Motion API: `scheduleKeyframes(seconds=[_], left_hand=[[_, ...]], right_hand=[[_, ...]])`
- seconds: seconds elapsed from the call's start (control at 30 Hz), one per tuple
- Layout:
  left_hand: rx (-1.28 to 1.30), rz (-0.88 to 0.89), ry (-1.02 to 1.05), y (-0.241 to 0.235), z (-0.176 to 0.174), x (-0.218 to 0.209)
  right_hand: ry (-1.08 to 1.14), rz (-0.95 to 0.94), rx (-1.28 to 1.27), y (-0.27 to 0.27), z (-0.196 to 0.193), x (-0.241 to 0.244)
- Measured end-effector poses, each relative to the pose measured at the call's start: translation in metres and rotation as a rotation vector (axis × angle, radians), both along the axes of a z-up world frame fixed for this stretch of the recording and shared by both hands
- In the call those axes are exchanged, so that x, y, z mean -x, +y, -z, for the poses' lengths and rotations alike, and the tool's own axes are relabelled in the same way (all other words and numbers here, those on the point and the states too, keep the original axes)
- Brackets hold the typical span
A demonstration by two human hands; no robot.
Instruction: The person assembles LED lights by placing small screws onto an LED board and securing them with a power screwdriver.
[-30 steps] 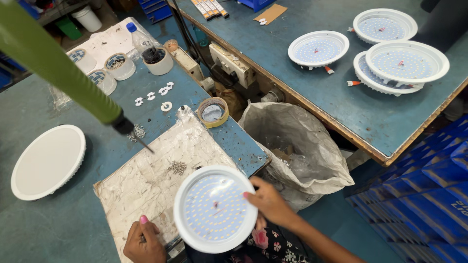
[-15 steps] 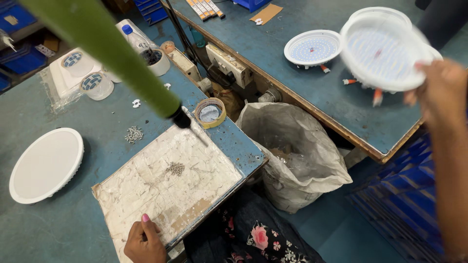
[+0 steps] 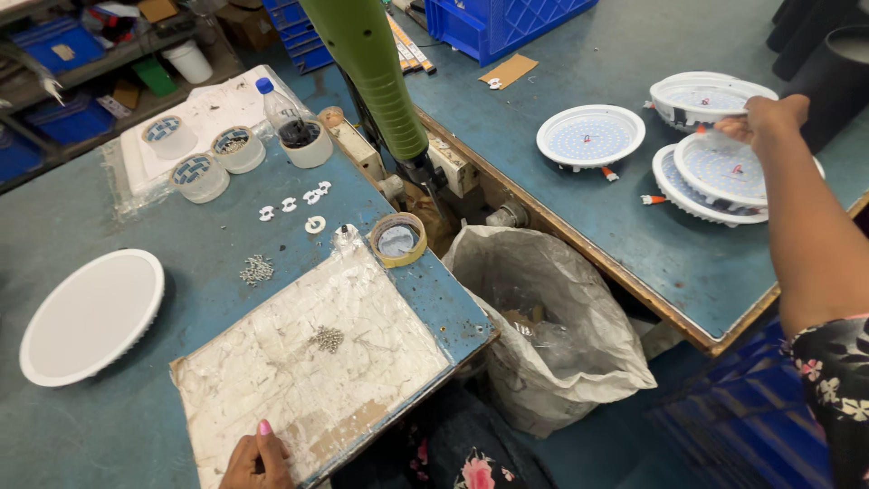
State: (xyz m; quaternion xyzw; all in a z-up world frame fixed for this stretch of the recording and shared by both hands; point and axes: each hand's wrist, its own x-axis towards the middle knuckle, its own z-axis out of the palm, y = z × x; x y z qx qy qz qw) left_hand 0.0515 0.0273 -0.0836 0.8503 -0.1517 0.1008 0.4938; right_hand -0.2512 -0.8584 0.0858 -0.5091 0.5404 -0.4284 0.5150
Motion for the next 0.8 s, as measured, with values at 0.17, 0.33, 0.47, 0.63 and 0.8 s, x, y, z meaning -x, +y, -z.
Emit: scheduleKeyframes(seconds=[0.17, 0.33, 0.47, 0.63, 0.8], left_hand=[[-0.045, -0.064, 0.079, 0.000, 0.003, -0.003], [-0.118, -0.096, -0.093, -0.012, -0.024, 0.018], [-0.130, -0.093, -0.083, -0.023, -0.052, 0.026], [-0.059, -0.115, -0.187, -0.036, -0.080, 0.047], [0.015, -0.085, -0.126, -0.033, -0.087, 0.049]], right_hand=[[-0.036, -0.019, 0.060, 0.006, 0.003, -0.001], [0.457, -0.063, 0.467, 0.036, -0.004, -0.007], [0.702, -0.353, 0.668, 0.090, 0.021, -0.041], [0.942, -0.463, 0.648, 0.154, 0.059, -0.092], [0.706, -0.259, 0.972, 0.163, 0.096, -0.121]])
